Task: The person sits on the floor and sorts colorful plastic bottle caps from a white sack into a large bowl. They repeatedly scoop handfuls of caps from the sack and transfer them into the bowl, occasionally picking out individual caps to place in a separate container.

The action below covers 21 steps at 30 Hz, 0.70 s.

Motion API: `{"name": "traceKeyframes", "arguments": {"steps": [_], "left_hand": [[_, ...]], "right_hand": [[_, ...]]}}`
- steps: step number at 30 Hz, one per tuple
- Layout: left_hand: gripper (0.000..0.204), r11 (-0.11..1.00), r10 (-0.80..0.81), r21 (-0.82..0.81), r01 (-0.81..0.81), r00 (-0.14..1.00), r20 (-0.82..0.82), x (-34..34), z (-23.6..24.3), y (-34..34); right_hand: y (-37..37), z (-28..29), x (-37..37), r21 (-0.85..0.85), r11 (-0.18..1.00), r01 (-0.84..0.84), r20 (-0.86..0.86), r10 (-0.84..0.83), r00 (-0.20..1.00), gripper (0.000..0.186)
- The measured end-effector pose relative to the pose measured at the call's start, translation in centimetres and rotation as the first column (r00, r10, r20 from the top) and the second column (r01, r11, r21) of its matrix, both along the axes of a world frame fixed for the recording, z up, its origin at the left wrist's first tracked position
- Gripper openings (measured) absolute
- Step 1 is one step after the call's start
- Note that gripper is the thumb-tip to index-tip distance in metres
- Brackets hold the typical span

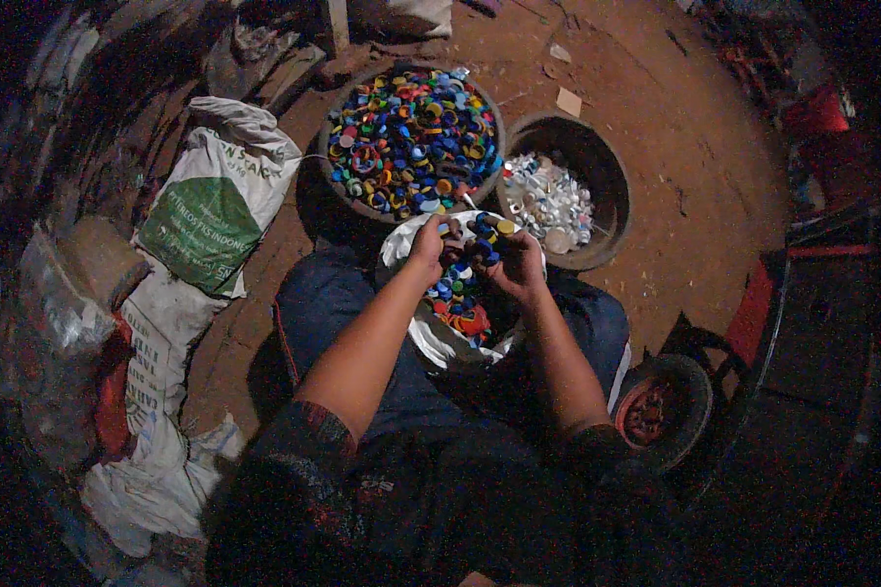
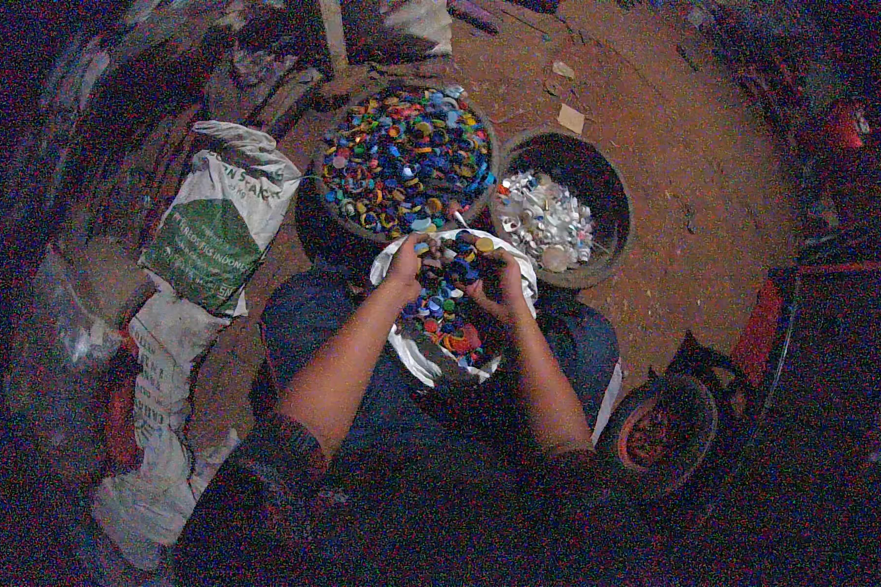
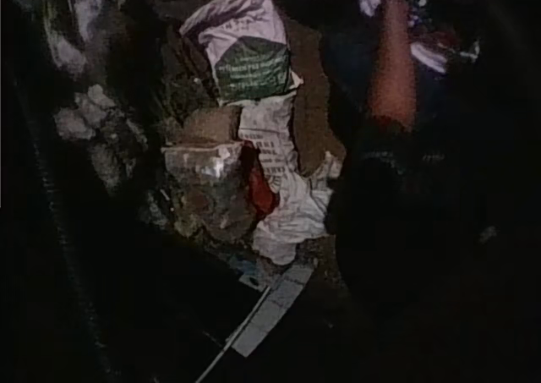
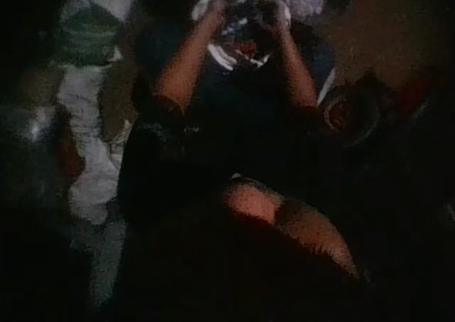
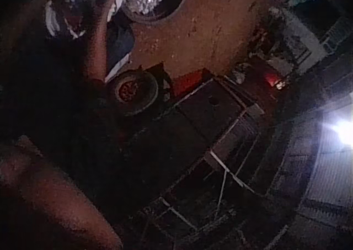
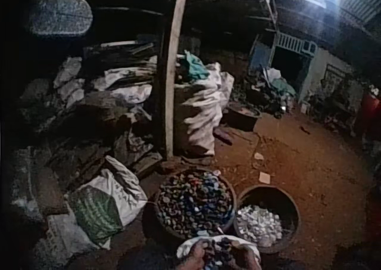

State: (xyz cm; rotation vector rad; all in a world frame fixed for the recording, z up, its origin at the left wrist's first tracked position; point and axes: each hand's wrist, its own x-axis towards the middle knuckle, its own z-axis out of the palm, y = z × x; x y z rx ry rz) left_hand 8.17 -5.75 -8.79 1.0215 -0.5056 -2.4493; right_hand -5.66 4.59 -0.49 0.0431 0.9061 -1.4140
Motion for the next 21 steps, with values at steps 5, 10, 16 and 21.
{"name": "traceKeyframes", "arguments": {"steps": [5,10,16,21], "left_hand": [[0.026,1.0,-0.017,-0.013,0.018,0.999,0.048,-0.2,2.4,0.4],[0.015,0.992,0.011,-0.123,0.0,0.996,0.089,0.4,2.0,0.5],[0.013,0.956,0.071,-0.293,0.0,0.97,0.231,0.8,2.1,1.1],[0.016,0.96,0.137,-0.275,-0.047,0.939,0.316,0.2,2.4,1.1]], "right_hand": [[0.7,-3.0,-2.5,-0.025,0.995,-0.096,0.052,0.097,0.994,0.044],[0.2,-0.8,-0.4,0.128,0.99,-0.064,-0.096,0.076,0.992,0.045],[0.4,-2.8,-1.7,0.144,0.987,-0.07,-0.176,0.095,0.98,0.042],[-0.2,-6.5,-2.4,0.037,0.996,-0.075,-0.148,0.08,0.986,0.039]]}}
